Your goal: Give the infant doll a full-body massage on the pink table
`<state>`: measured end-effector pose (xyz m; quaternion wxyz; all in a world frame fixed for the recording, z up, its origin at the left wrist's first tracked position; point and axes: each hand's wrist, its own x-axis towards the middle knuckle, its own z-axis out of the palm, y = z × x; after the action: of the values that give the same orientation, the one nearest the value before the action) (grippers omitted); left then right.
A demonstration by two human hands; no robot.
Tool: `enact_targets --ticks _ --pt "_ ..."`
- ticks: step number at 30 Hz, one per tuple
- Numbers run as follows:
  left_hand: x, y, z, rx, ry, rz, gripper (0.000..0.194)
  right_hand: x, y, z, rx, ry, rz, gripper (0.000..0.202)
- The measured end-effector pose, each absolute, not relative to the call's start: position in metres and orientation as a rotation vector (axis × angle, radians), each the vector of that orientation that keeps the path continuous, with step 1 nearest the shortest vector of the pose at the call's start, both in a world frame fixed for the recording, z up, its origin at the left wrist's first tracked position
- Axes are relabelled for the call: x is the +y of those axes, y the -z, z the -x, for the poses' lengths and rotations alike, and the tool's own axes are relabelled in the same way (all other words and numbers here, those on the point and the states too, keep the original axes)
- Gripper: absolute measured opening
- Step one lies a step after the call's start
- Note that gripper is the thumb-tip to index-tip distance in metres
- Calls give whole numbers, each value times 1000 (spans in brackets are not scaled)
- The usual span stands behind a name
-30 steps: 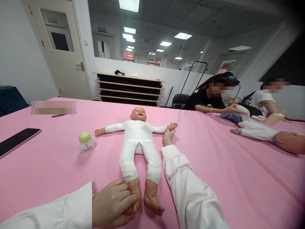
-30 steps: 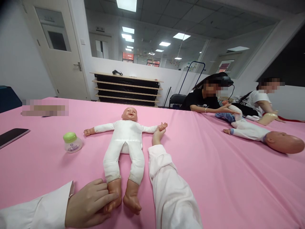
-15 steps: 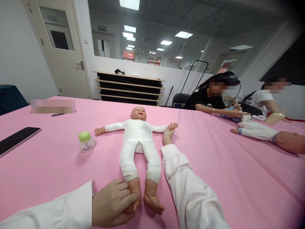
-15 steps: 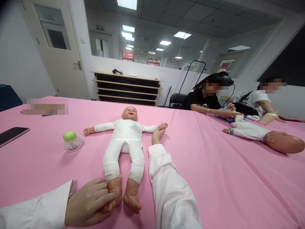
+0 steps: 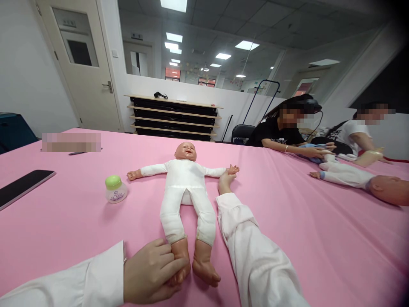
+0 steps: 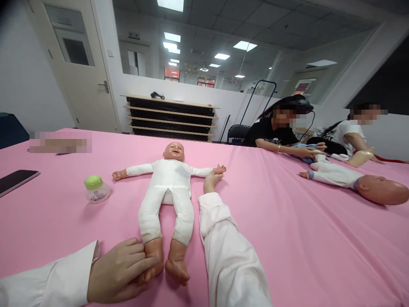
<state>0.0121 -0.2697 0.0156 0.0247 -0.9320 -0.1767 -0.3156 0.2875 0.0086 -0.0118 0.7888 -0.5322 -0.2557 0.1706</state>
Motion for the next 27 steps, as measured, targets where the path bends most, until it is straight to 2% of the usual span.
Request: enact_targets --ticks 21,27 --pt "-270 -13 -12 -546 966 2885 28 16 20 -292 -575 -368 1114 40" --pt "-270 -13 -12 -548 977 2874 29 13 20 -290 -570 -408 1065 46"
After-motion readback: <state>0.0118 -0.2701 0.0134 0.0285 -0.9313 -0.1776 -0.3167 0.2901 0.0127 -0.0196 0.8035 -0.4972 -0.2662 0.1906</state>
